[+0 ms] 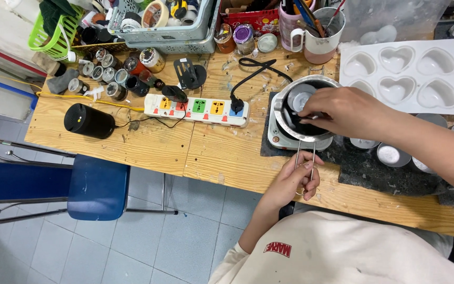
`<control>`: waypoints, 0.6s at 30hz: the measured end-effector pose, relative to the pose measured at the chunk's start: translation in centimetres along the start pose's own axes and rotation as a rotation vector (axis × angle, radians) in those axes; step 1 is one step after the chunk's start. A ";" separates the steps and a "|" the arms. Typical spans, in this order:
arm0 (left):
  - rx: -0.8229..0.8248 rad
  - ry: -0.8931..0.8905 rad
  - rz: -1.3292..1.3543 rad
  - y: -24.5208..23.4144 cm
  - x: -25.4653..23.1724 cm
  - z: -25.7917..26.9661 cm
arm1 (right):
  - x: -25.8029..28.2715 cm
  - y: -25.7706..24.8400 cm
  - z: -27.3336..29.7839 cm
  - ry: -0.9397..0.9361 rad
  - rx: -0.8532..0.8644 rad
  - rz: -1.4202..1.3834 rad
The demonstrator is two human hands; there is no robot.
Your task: Stirring liquid wax in a small pot using a metal scoop and cleaning the small metal molds with a brush.
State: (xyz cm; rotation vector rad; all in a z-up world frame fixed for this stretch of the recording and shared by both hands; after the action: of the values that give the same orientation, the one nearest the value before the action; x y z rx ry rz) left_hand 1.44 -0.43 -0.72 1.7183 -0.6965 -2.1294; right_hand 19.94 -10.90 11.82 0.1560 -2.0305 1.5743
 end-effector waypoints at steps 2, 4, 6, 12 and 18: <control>-0.005 -0.007 0.008 0.2 -0.1 0.0 | -0.5 0.5 -0.2 -0.012 -0.034 -0.005; -0.009 -0.013 0.016 0.3 -0.2 0.0 | -0.9 0.8 -0.3 -0.023 -0.068 -0.010; -0.012 -0.015 -0.001 0.3 -0.3 0.0 | -1.2 0.6 -0.4 -0.068 -0.161 -0.074; -0.013 -0.010 -0.020 0.4 -0.5 0.1 | -1.4 0.2 -0.2 -0.081 -0.185 -0.029; 0.003 0.006 -0.007 0.2 -0.4 0.1 | 0.4 -2.2 0.7 -0.034 -0.092 0.230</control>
State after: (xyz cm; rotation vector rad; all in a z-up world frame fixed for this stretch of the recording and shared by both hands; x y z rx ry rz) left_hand 1.37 -0.40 -0.28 1.7305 -0.6926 -2.1282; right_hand 20.30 -12.10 13.83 -0.0891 -2.2071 1.6181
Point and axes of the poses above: each hand's wrist, its own z-axis away from the middle knuckle, its own y-axis out of the palm, x = y × z, the point moved 1 cm from there along -z, towards the middle knuckle, and after that the axes turned 1 degree about z, right-handed, at the moved point
